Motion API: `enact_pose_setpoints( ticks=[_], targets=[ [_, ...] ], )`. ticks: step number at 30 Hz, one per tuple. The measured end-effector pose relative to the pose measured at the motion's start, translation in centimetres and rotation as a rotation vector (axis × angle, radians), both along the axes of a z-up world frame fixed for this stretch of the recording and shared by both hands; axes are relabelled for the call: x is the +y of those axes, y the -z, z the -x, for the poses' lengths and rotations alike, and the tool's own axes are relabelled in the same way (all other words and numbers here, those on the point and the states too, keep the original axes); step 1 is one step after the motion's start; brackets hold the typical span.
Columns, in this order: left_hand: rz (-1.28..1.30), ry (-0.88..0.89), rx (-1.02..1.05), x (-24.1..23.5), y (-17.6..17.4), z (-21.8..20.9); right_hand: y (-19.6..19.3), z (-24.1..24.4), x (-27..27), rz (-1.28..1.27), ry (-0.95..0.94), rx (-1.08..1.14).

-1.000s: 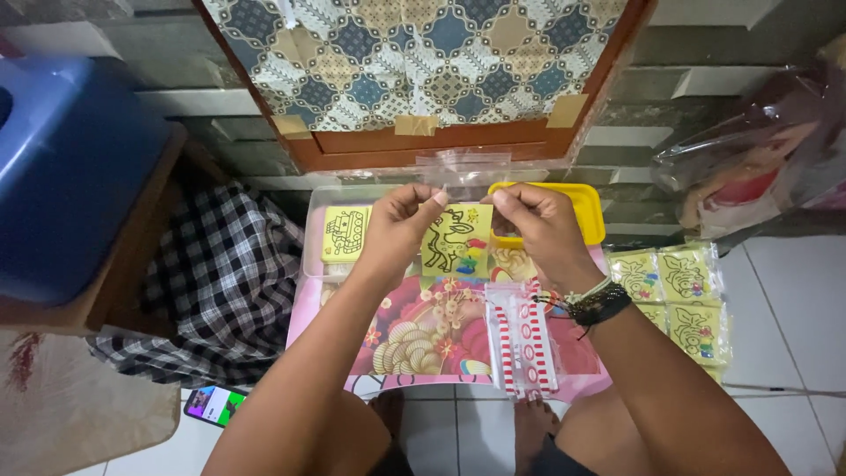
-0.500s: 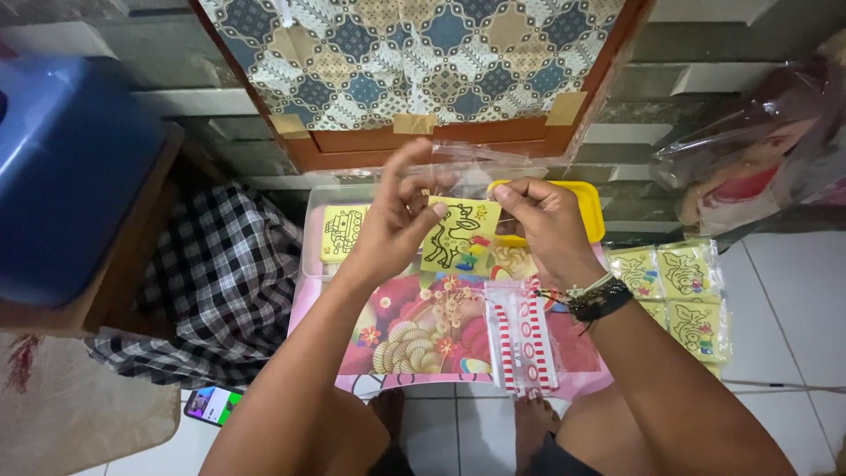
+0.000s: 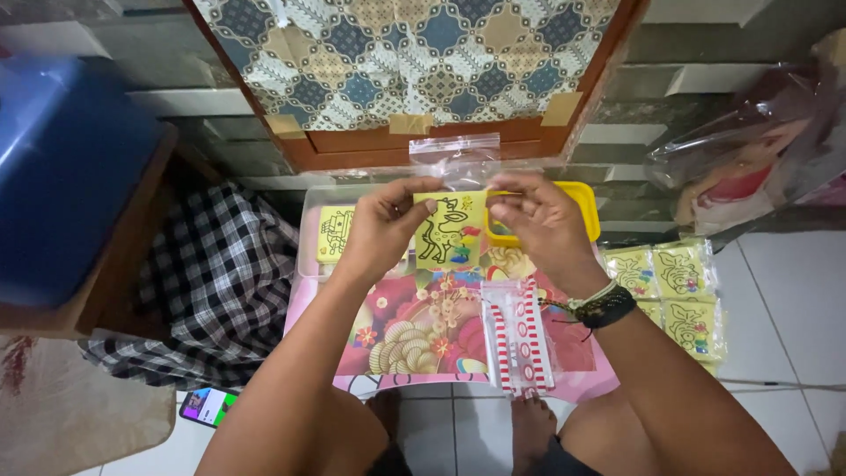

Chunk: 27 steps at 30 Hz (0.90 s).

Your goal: The person places yellow stickers and small colorful plastic pieces into clear plastic bags by hand while sitting on the floor.

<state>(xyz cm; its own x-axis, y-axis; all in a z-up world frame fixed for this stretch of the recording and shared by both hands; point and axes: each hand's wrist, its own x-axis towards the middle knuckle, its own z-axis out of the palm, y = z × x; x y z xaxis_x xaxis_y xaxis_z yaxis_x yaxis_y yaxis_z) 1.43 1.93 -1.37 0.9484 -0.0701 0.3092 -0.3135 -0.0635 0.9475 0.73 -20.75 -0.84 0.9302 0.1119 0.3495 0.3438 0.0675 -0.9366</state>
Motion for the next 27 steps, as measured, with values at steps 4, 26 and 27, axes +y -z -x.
enact_pose_setpoints(
  ticks=[4,26,27],
  targets=[
    [-0.020,0.051,0.015,-0.8,-0.4,0.7,0.6,0.8,-0.3,0.050,0.032,0.034],
    [-0.445,0.041,-0.064,-5.7,-0.2,-0.5,3.2,0.7,-7.4,0.132,0.115,0.119],
    [-0.391,0.038,-0.045,-6.3,-1.0,0.0,3.2,1.0,-7.9,0.049,0.077,0.151]
  ],
)
